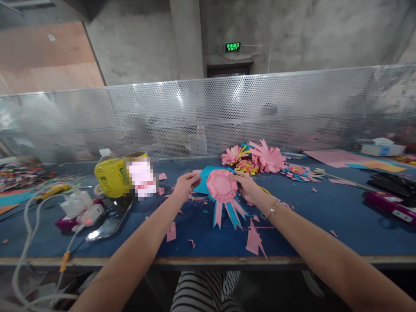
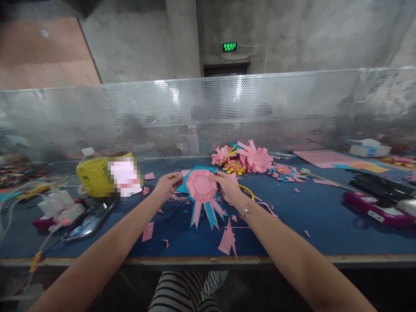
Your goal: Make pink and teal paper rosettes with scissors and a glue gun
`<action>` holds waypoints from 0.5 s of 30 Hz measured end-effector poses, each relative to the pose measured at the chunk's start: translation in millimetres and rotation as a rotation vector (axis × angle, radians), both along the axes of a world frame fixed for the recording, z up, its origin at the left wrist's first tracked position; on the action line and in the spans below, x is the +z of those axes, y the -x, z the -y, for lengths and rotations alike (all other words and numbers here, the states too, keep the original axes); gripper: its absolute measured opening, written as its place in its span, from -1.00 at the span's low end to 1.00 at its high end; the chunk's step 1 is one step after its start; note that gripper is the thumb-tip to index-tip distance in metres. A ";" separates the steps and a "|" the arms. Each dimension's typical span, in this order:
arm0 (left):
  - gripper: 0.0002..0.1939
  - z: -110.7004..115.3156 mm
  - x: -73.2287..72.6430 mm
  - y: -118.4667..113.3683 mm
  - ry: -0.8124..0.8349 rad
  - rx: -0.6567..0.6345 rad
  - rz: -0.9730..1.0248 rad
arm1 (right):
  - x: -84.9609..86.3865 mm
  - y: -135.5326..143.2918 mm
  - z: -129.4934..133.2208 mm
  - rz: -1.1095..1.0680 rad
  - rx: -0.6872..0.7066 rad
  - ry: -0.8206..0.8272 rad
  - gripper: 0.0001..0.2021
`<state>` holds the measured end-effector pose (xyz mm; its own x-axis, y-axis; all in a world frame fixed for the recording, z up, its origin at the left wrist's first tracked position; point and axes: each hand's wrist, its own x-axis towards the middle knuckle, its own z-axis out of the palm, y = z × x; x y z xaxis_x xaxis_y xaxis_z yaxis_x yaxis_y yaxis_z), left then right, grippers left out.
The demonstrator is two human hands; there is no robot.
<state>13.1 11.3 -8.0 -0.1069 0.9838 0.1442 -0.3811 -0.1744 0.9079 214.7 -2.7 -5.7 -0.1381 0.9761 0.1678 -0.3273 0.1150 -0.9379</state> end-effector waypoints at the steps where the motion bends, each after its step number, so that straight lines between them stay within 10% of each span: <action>1: -0.81 0.0 0.3 0.1 -0.008 0.000 -0.005 | 0.1 -0.1 0.1 0.002 -0.006 0.002 -0.83; 15: -0.68 -2.6 -1.8 0.4 -0.028 0.006 -0.050 | 2.9 0.1 0.9 -0.004 -0.018 0.032 -0.82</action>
